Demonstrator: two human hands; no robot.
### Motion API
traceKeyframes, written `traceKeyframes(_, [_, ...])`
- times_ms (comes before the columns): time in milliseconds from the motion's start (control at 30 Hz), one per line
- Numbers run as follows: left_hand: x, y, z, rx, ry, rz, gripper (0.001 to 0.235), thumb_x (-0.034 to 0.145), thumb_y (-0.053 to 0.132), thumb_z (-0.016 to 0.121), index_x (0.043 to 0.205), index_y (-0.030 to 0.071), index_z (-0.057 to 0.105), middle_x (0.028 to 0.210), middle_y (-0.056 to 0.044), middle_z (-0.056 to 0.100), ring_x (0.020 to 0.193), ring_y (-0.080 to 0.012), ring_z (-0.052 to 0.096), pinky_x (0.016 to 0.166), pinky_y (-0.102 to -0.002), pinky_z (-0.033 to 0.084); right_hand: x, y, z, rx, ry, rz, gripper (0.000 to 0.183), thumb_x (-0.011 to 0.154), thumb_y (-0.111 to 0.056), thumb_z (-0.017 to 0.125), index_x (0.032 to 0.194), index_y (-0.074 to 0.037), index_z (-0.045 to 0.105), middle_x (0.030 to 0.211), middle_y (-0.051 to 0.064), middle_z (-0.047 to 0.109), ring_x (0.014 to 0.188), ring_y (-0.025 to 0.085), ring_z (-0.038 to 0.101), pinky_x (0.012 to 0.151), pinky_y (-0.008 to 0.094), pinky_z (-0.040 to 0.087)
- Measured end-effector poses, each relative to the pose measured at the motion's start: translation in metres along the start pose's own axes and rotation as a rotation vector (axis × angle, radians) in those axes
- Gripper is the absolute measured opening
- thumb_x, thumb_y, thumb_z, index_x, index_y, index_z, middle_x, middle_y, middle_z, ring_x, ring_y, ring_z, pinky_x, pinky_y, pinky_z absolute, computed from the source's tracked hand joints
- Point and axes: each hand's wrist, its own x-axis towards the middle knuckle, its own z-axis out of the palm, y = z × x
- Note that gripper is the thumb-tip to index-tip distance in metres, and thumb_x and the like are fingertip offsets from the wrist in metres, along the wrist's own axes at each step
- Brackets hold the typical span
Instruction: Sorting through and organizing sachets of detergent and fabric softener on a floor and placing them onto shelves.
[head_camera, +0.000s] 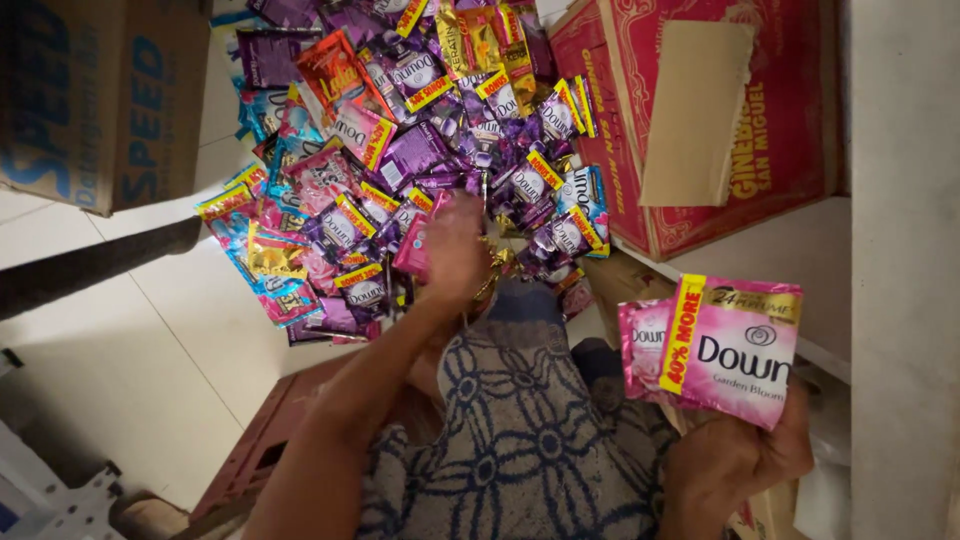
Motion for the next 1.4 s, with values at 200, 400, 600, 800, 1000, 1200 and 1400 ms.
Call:
traceKeyframes(200, [0.066, 0.087, 0.101, -0.634, -0.236, -0.054, 0.093, 0.073, 0.008, 0.069, 0.158, 0.006, 0.031, 0.128, -0.025, 0.066, 0.106, -0.0457, 0.065, 0.093, -0.052, 0.052, 0.002, 0.002, 0.001, 0.06, 0.004, 0.144, 0.022, 0.11, -0.007, 0.05, 0.119, 0.007, 0.064, 0.11, 0.013, 0.066, 0.1, 0.023, 0.067, 0.092, 0.041, 0.06])
traceKeyframes(400, [0.102, 0.117, 0.224, -0.849, -0.241, -0.05, 0.124, 0.066, 0.021, 0.081, 0.155, 0.0, -0.003, 0.148, -0.033, 0.037, 0.125, -0.0493, 0.051, 0.098, -0.045, 0.048, 0.001, 0.018, -0.015, 0.442, -0.103, 0.268, 0.033, 0.11, -0.026, 0.048, 0.139, -0.01, 0.05, 0.142, 0.015, 0.058, 0.12, 0.03, 0.066, 0.097, 0.051, 0.063])
traceKeyframes(600, [0.073, 0.075, 0.245, -0.402, -0.496, -0.011, 0.037, 0.084, 0.03, 0.069, 0.118, 0.014, 0.074, 0.119, -0.018, 0.072, 0.11, -0.0348, 0.07, 0.094, -0.046, 0.058, -0.006, 0.035, -0.024, 0.007, -0.1, 0.121, 0.036, 0.115, -0.021, 0.051, 0.146, -0.005, 0.044, 0.139, 0.02, 0.057, 0.115, 0.029, 0.063, 0.099, 0.048, 0.06])
traceKeyframes(800, [0.027, -0.025, 0.157, -0.829, -0.132, -0.035, 0.021, 0.089, 0.026, 0.077, 0.107, 0.015, 0.076, 0.103, -0.009, 0.074, 0.091, -0.026, 0.07, 0.079, -0.043, 0.056, -0.01, 0.06, -0.044, -0.125, -0.096, 0.074, 0.03, 0.117, -0.015, 0.052, 0.144, -0.001, 0.055, 0.126, 0.02, 0.059, 0.105, 0.025, 0.06, 0.095, 0.041, 0.053])
traceKeyframes(1000, [0.012, -0.038, 0.065, -1.759, -0.414, -0.513, 0.014, 0.103, 0.014, 0.067, 0.116, 0.009, 0.069, 0.1, -0.004, 0.072, 0.083, -0.0163, 0.067, 0.069, -0.035, 0.056, -0.008, 0.032, -0.01, 0.086, -0.072, 0.007, 0.031, 0.118, -0.01, 0.056, 0.145, 0.003, 0.048, 0.136, 0.017, 0.061, 0.115, 0.025, 0.066, 0.102, 0.041, 0.061])
traceKeyframes(1200, [0.002, -0.039, 0.032, -1.891, -0.463, -0.617, 0.02, 0.099, 0.019, 0.067, 0.113, 0.006, 0.064, 0.091, -0.009, 0.073, 0.068, -0.0227, 0.069, 0.052, -0.037, 0.056, 0.009, -0.019, 0.017, 0.038, -0.082, 0.101, 0.026, 0.109, 0.0, 0.055, 0.13, 0.01, 0.066, 0.117, 0.014, 0.068, 0.101, 0.02, 0.067, 0.093, 0.035, 0.059])
traceKeyframes(1400, [-0.016, -0.105, 0.103, -1.477, -0.291, -0.647, 0.029, 0.095, 0.008, 0.067, 0.124, 0.006, 0.064, 0.095, -0.008, 0.073, 0.072, -0.0201, 0.068, 0.056, -0.035, 0.057, -0.001, 0.011, 0.002, -0.15, -0.031, -0.041, 0.02, 0.108, 0.005, 0.059, 0.126, 0.013, 0.061, 0.121, 0.018, 0.066, 0.104, 0.022, 0.065, 0.094, 0.039, 0.058])
